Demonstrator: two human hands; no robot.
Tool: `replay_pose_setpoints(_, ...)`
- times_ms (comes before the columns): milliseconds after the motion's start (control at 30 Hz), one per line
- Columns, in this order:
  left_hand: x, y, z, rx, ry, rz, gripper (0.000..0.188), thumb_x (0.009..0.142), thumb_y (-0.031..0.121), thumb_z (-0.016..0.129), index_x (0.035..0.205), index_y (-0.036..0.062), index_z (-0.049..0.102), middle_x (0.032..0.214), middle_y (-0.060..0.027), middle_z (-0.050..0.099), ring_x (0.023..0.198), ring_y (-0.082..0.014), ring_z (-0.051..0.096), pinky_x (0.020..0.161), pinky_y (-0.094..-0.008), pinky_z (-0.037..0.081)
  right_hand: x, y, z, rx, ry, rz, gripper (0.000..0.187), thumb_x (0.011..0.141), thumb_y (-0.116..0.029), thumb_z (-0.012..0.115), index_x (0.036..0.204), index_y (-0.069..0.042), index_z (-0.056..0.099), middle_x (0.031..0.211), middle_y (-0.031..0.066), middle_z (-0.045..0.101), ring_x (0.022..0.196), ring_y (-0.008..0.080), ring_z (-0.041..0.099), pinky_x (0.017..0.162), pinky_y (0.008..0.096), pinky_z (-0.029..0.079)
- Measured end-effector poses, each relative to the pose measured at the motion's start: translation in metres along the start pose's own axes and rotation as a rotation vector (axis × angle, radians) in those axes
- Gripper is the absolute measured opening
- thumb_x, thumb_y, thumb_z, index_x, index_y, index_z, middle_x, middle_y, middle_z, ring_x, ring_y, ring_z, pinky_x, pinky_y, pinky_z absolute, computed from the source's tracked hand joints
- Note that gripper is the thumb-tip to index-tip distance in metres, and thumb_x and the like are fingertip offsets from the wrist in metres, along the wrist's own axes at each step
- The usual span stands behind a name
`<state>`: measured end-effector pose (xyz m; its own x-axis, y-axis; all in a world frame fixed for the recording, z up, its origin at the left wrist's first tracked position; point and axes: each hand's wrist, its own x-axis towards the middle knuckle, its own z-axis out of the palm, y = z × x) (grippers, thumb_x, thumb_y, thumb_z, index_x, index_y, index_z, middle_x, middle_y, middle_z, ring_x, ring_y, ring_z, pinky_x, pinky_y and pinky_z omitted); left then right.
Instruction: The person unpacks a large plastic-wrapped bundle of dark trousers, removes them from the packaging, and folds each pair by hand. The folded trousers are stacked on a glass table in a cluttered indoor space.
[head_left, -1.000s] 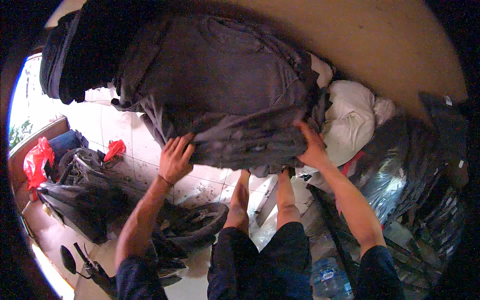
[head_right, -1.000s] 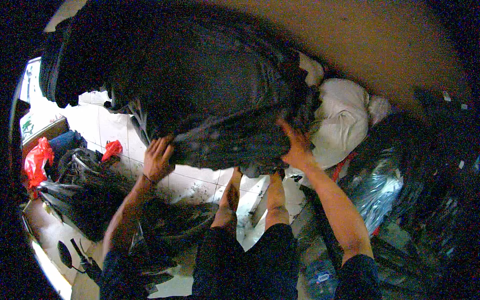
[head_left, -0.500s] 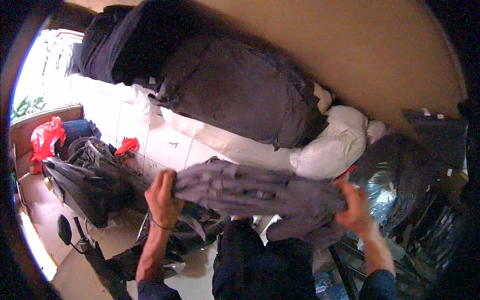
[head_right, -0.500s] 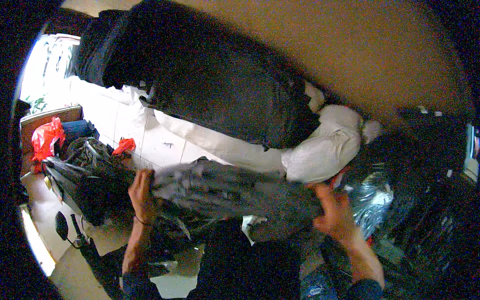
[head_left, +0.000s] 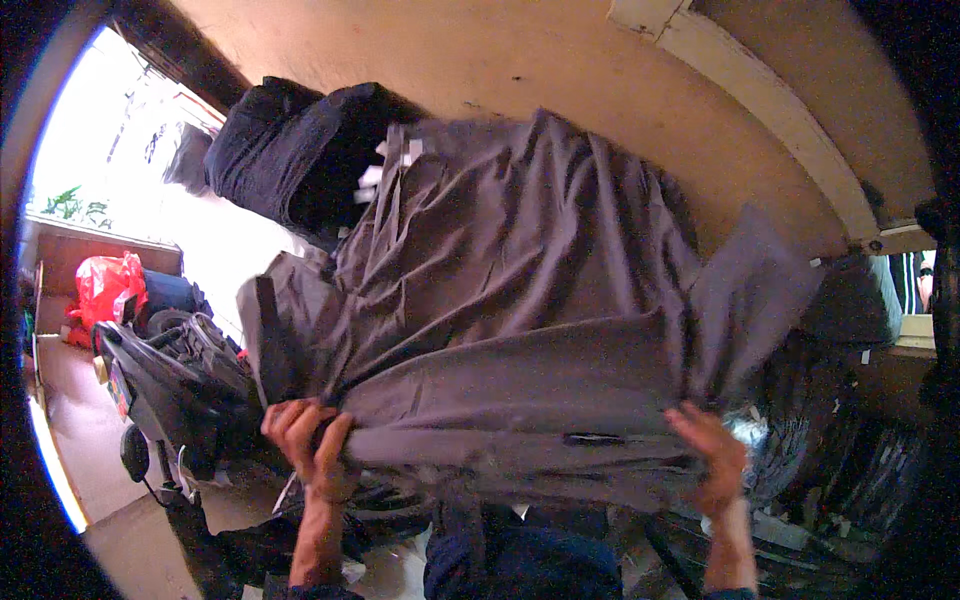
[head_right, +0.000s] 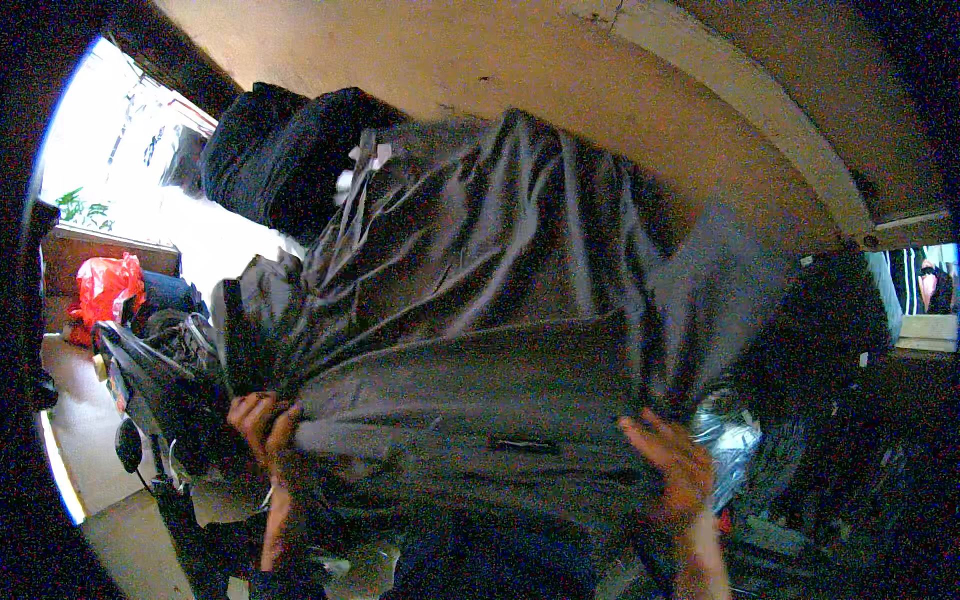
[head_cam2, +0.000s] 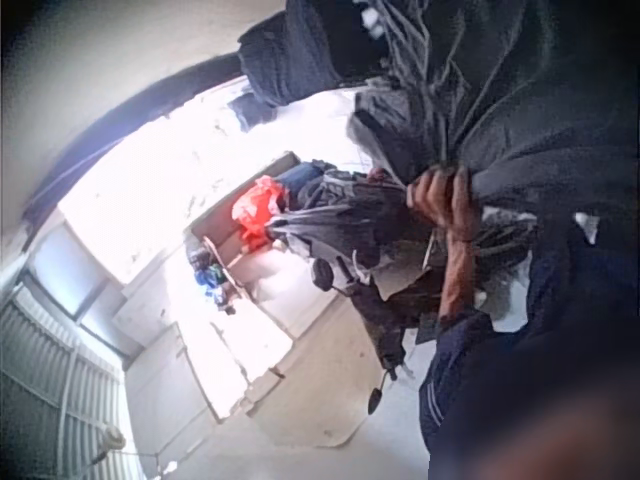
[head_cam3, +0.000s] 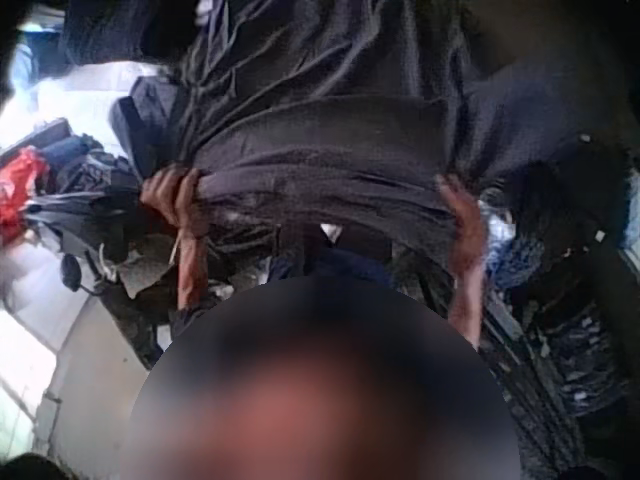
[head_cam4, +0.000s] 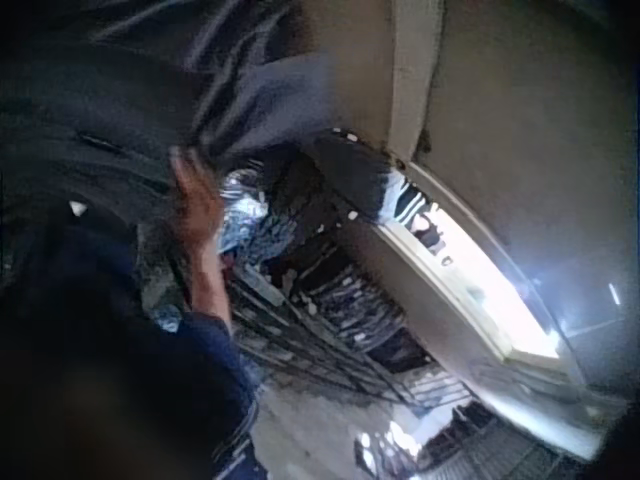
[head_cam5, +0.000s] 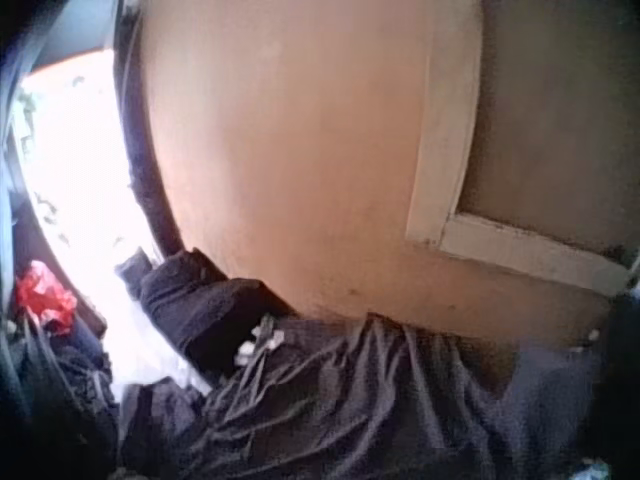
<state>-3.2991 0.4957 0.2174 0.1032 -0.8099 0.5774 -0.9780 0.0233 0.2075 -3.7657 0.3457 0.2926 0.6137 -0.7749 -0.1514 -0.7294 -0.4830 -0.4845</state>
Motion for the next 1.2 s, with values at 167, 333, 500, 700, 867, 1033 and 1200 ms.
replay_pose_setpoints(167, -0.147, -0.003, 0.125, -0.068, -0.052, -0.592, 0.04, 0.078, -0.005, 0.067, 0.115, 0.0101, 0.067, 0.141, -0.0137, 0.051, 0.139, -0.0382, 0.046, 0.119, -0.0546, 0.027, -0.01, 0.031, 0.223, 0.047, 0.04, -0.016, 0.057, 0.076, -0.014, 0.081, 0.131, -0.012, 0.067, 0.135, 0.0055, 0.069, 0.128, 0.0347, 0.063, 0.107, 0.05, 0.051)
replay_pose_setpoints(333, -0.221, -0.038, 0.21, -0.177, -0.478, -0.872, 0.058, 0.068, -0.016, 0.062, 0.121, 0.0079, 0.061, 0.145, -0.0209, 0.046, 0.137, -0.0449, 0.045, 0.109, -0.049, 0.043, 0.007, 0.053, 0.346, 0.328, -0.106, 0.328, 0.059, 0.075, -0.009, 0.078, 0.132, -0.009, 0.065, 0.127, 0.0168, 0.069, 0.12, 0.0394, 0.065, 0.097, 0.0474, 0.054)
replay_pose_setpoints(500, -0.127, -0.086, 0.229, -0.122, -0.295, -0.352, 0.061, 0.067, -0.011, 0.067, 0.124, 0.0109, 0.065, 0.141, -0.0202, 0.051, 0.133, -0.0447, 0.048, 0.109, -0.0503, 0.044, 0.07, 0.092, 0.258, 0.347, -0.412, 0.404, 0.046, 0.079, -0.008, 0.072, 0.125, -0.002, 0.067, 0.115, 0.026, 0.071, 0.109, 0.0411, 0.068, 0.091, 0.0468, 0.054)
replay_pose_setpoints(700, 0.118, -0.09, 0.336, -0.146, 0.027, -0.183, 0.071, 0.074, -0.01, 0.06, 0.14, 0.0132, 0.054, 0.146, -0.0189, 0.048, 0.14, -0.0422, 0.041, 0.118, -0.0507, 0.035, 0.258, 0.135, 0.162, 0.082, 0.349, 0.207, 0.059, 0.092, -0.016, 0.07, 0.147, -0.003, 0.05, 0.145, 0.0184, 0.058, 0.136, 0.0352, 0.054, 0.117, 0.0434, 0.038)
replay_pose_setpoints(867, 0.084, -0.041, 0.419, -0.168, -0.133, 0.145, 0.047, 0.086, 0.014, 0.067, 0.132, 0.0174, 0.063, 0.151, -0.0135, 0.048, 0.146, -0.0356, 0.039, 0.122, -0.0575, 0.026, 0.292, 0.115, 0.229, 0.02, 0.649, 0.008, 0.033, 0.092, -0.016, 0.071, 0.123, -0.006, 0.067, 0.135, 0.0152, 0.063, 0.128, 0.0325, 0.058, 0.111, 0.0436, 0.043)
replay_pose_setpoints(1033, -0.02, -0.158, 0.426, -0.275, -0.577, -0.19, 0.046, 0.099, 0.035, 0.061, 0.142, 0.0218, 0.059, 0.158, -0.0116, 0.045, 0.146, -0.0343, 0.039, 0.121, -0.0486, 0.03, 0.241, 0.184, 0.345, 0.037, 0.277, 0.331, 0.047, 0.098, -0.039, 0.065, 0.139, -0.017, 0.062, 0.161, 0.023, 0.036, 0.146, 0.0421, 0.038, 0.119, 0.0488, 0.033)
replay_pose_setpoints(1200, -0.034, -0.226, 0.383, 0.453, -0.312, -0.425, 0.059, 0.087, 0.027, 0.075, 0.141, 0.0112, 0.054, 0.151, -0.0201, 0.047, 0.133, -0.0421, 0.049, 0.109, -0.0515, 0.042, 0.192, 0.243, 0.361, 0.405, 0.556, 1.219, 0.093, 0.091, -0.06, 0.07, 0.16, -0.011, 0.032, 0.165, 0.0192, 0.027, 0.146, 0.0384, 0.037, 0.118, 0.0494, 0.035)
